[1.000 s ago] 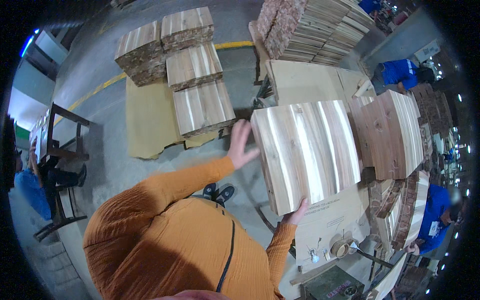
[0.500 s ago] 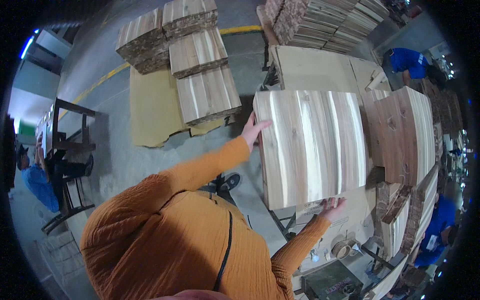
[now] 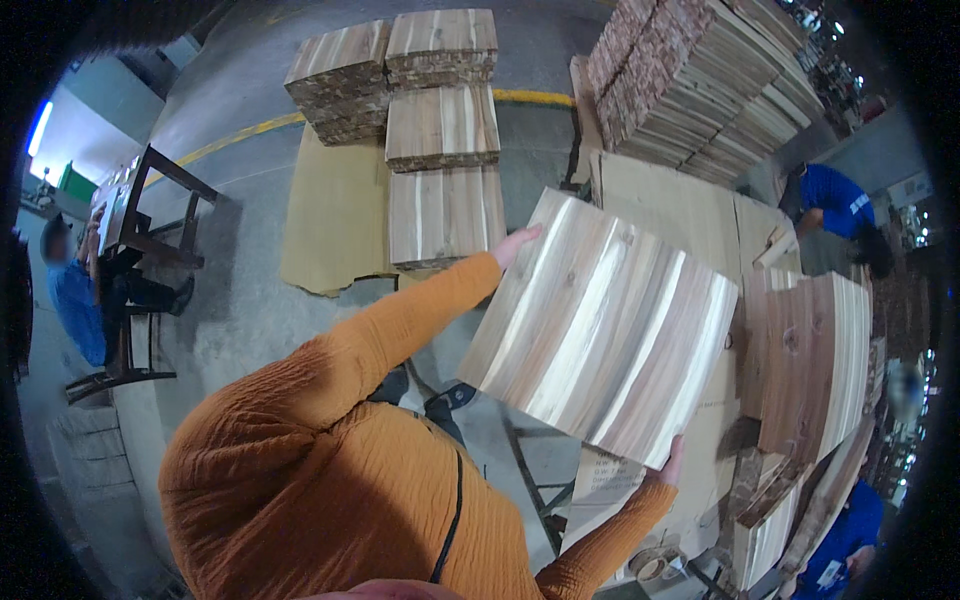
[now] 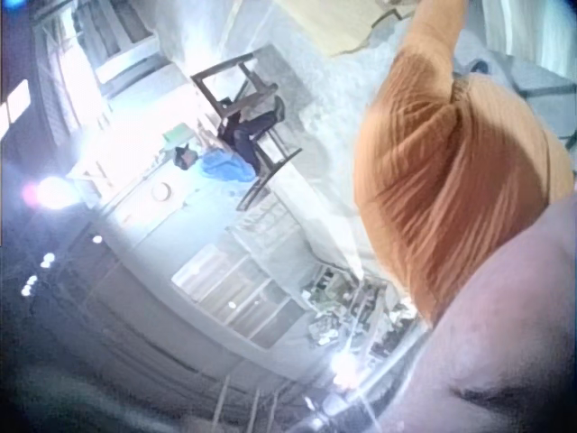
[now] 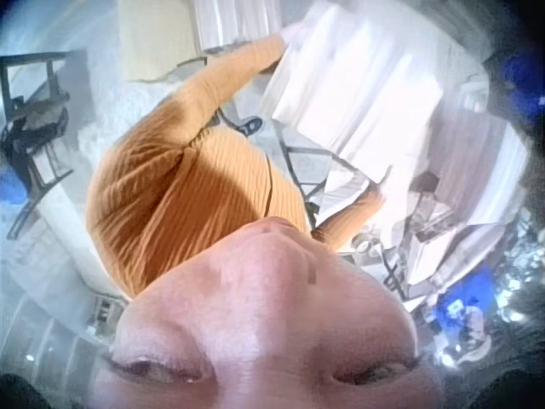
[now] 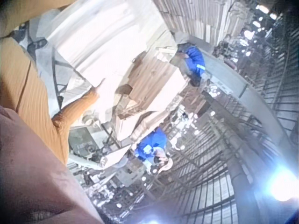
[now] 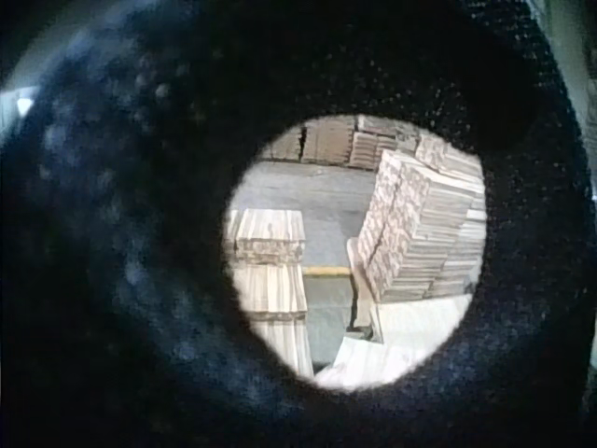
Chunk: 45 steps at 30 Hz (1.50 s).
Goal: The person applies glue to the edges of wooden panels and joins them together to form a larger panel. They repeat this process with multiple pieces, aligning and pressing them to bond.
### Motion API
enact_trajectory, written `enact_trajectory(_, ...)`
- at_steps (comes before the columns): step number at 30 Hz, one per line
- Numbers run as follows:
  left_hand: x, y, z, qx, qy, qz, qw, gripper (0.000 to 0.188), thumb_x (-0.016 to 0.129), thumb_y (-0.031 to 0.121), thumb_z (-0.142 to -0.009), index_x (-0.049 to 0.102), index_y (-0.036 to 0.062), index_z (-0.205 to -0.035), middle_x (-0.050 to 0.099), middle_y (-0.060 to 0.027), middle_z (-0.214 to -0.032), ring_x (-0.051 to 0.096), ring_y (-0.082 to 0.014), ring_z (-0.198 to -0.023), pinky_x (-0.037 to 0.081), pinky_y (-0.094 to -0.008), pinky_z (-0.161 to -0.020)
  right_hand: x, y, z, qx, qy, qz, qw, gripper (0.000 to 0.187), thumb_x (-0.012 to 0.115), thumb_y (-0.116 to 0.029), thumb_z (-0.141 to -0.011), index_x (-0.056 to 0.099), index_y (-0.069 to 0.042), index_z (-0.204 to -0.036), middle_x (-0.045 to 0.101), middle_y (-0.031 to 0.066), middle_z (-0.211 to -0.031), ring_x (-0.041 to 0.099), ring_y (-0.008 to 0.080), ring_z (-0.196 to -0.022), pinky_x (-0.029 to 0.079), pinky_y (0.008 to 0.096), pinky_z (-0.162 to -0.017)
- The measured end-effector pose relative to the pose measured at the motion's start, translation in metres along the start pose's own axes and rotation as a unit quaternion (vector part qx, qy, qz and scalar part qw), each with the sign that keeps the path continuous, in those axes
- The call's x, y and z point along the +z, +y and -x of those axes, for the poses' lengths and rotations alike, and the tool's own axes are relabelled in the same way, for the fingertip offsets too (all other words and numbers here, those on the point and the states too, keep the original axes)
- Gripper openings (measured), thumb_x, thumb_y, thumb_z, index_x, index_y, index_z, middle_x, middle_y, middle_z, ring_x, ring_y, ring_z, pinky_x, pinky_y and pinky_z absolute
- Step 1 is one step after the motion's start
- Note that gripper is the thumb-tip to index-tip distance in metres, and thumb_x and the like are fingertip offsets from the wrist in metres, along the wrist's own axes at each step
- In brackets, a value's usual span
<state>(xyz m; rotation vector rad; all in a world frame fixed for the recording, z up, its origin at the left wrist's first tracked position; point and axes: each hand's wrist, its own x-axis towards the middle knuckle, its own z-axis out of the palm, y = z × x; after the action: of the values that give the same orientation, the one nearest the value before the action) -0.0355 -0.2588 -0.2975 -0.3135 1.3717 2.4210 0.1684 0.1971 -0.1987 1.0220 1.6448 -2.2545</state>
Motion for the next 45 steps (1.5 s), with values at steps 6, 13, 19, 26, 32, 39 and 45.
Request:
enact_trajectory(6, -0.012, 0.023, 0.016, 0.025, -0.003, -0.037, 0.999, 0.084, 0.052, 0.057, -0.084, 0.029, -0.0005, -0.141, 0.036, -0.0146, -0.143, 0.033, -0.0254, -0.132, 0.021, -0.034, -0.109, 0.03, 0.025, 0.033, -0.068, -0.026, 0.043, 0.996, 0.068, 0.052, -0.047, -0.087, 0.036, -0.002, -0.136, 0.053, 0.0151, -0.125, 0.053, 0.0279, -0.111, 0.046, 0.0382, -0.09)
enact_trajectory(13, -0.185, 0.065, 0.052, -0.093, 0.059, -0.12, 0.987, 0.076, 0.052, 0.06, -0.083, 0.043, 0.0067, -0.136, 0.037, -0.012, -0.142, 0.036, -0.0234, -0.129, 0.031, -0.0357, -0.106, 0.162, 0.123, 0.06, -0.097, -0.018, 0.067, 0.993, 0.044, 0.055, -0.023, -0.089, 0.049, 0.006, -0.121, 0.058, 0.0157, -0.111, 0.058, 0.0244, -0.098, 0.049, 0.0358, -0.084)
enact_trajectory(19, -0.403, 0.131, 0.112, -0.091, 0.219, -0.164, 0.957, 0.075, 0.065, 0.053, -0.077, 0.048, 0.0027, -0.131, 0.048, -0.0134, -0.133, 0.044, -0.0246, -0.122, 0.034, -0.0364, -0.101, 0.349, 0.226, 0.061, -0.027, -0.086, 0.107, 0.99, 0.044, 0.062, -0.018, -0.083, 0.05, 0.006, -0.118, 0.059, 0.0122, -0.109, 0.058, 0.02, -0.096, 0.045, 0.032, -0.087)
enact_trajectory(26, -0.644, 0.167, 0.189, -0.164, 0.398, -0.109, 0.896, 0.066, 0.067, 0.048, -0.077, 0.053, 0.0026, -0.123, 0.054, -0.0123, -0.124, 0.049, -0.0213, -0.114, 0.04, -0.0345, -0.093, 0.561, 0.367, 0.004, 0.183, -0.17, 0.099, 0.963, 0.045, 0.056, -0.026, -0.088, 0.049, 0.003, -0.122, 0.057, 0.0131, -0.119, 0.054, 0.0231, -0.11, 0.041, 0.0344, -0.096)
enact_trajectory(32, -0.811, 0.127, 0.216, -0.076, 0.456, -0.008, 0.886, 0.05, 0.067, 0.035, -0.08, 0.056, -0.0005, -0.114, 0.064, -0.0066, -0.107, 0.058, -0.0164, -0.103, 0.042, -0.0263, -0.09, 0.695, 0.496, -0.081, 0.305, -0.137, 0.135, 0.933, 0.054, 0.041, -0.045, -0.094, 0.049, -0.002, -0.127, 0.057, 0.0111, -0.122, 0.057, 0.0232, -0.107, 0.045, 0.0352, -0.092)
enact_trajectory(39, -0.936, 0.071, 0.139, -0.083, 0.444, 0.02, 0.892, 0.057, 0.065, 0.029, -0.083, 0.046, -0.0078, -0.123, 0.057, -0.0132, -0.123, 0.052, -0.0211, -0.118, 0.037, -0.031, -0.103, 0.75, 0.61, -0.193, 0.262, -0.104, 0.189, 0.941, 0.072, 0.062, -0.047, -0.083, 0.046, 0.007, -0.127, 0.055, 0.0147, -0.124, 0.055, 0.0251, -0.11, 0.046, 0.0351, -0.092)
enact_trajectory(45, -0.995, 0.034, 0.111, -0.114, 0.464, -0.192, 0.857, 0.08, 0.074, 0.034, -0.074, 0.038, -0.0058, -0.134, 0.052, -0.0184, -0.128, 0.049, -0.0272, -0.12, 0.042, -0.0341, -0.096, 0.767, 0.669, -0.22, 0.25, -0.116, 0.389, 0.879, 0.08, 0.061, -0.049, -0.082, 0.021, -0.021, -0.146, 0.031, 0.0076, -0.145, 0.034, 0.0287, -0.128, 0.042, 0.0524, -0.088)
